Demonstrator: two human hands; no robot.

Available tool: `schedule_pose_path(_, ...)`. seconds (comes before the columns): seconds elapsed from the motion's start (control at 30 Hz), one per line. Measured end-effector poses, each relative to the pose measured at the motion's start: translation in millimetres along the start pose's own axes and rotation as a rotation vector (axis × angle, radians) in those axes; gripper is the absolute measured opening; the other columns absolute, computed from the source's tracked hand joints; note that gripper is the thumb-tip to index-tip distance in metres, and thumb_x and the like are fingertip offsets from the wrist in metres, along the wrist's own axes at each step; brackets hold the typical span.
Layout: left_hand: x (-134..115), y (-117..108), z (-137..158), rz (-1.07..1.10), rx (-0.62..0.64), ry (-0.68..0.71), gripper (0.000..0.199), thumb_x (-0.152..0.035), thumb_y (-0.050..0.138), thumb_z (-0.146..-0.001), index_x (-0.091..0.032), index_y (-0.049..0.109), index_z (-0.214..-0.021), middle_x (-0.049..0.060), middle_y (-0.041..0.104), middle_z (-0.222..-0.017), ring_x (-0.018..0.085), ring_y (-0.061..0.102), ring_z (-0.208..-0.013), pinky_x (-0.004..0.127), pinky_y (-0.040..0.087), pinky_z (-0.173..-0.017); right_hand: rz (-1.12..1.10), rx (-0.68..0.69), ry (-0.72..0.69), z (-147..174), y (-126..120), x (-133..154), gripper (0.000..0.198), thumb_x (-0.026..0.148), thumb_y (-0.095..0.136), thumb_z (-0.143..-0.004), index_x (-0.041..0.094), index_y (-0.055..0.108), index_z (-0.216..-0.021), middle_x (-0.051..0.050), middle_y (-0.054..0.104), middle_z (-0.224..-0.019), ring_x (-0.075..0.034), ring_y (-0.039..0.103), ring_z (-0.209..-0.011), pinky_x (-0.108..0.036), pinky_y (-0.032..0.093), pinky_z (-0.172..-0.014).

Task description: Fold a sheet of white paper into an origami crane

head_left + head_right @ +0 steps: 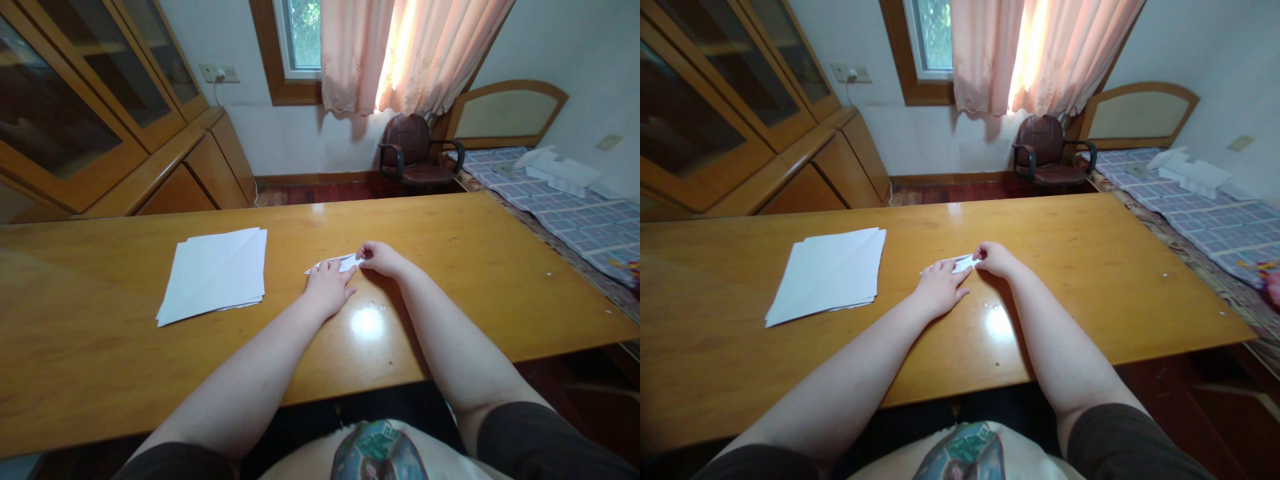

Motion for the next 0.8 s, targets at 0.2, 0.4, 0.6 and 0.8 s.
schedule_pose_path(0.2, -5.3, -4.7, 8.1, -0.024, 0.005, -0.005, 0.060, -0.050, 0.053, -0.083, -0.026, 0.042, -0.136, 0.014, 0.049, -0.126, 0.032, 0.043, -0.113, 0.045, 0.036, -0.093, -0.020, 0.030, -0.008, -1.8, 1.3, -1.0, 0.023, 0.005, 0.062, -0.057, 0.016, 0.060, -0.076, 0.003, 0.056, -0.069, -0.008, 0.049, -0.060, -0.019, 0.037, -0.056)
schedule_pose_path(0.4, -4.3, -10.1, 14.5, -0.010, 0.031, -0.046, 0.063, -0.047, 0.060, -0.078, -0.011, 0.048, -0.129, 0.017, 0.052, -0.123, 0.032, 0.044, -0.114, 0.044, 0.036, -0.095, 0.015, 0.024, -0.012, 2.6, 0.5, 5.2, 0.022, 0.004, 0.061, -0.058, 0.015, 0.061, -0.077, 0.003, 0.055, -0.068, -0.009, 0.048, -0.060, -0.019, 0.037, -0.056)
schedule_pose_path(0.6, 1.7, -18.5, 10.9, -0.032, -0.051, -0.029, 0.043, -0.046, 0.058, -0.080, -0.014, 0.063, -0.108, 0.014, 0.056, -0.118, 0.031, 0.042, -0.117, 0.043, 0.033, -0.100, 0.191, -0.090, -0.236, 12.6, 3.3, 28.3, 0.038, 0.003, 0.056, -0.067, 0.019, 0.067, -0.099, -0.003, 0.059, -0.089, -0.013, 0.054, -0.077, -0.023, 0.042, -0.073)
schedule_pose_path(0.8, 9.3, -17.8, 5.7, 0.072, -0.021, -0.042, 0.034, -0.040, 0.044, -0.089, -0.016, 0.065, -0.102, 0.012, 0.059, -0.106, 0.025, 0.057, -0.097, 0.041, 0.042, -0.091, 0.300, 0.026, -0.432, 17.8, 24.8, 39.4, 0.039, 0.003, 0.046, -0.079, 0.024, 0.072, -0.098, -0.005, 0.059, -0.098, -0.015, 0.055, -0.090, -0.027, 0.041, -0.085)
Point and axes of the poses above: each hand's wrist, its own z-axis away from the middle knuckle, its own y-axis out of the palm, x = y × z, the point moved 7 cm from there along -z, towards the middle knuckle
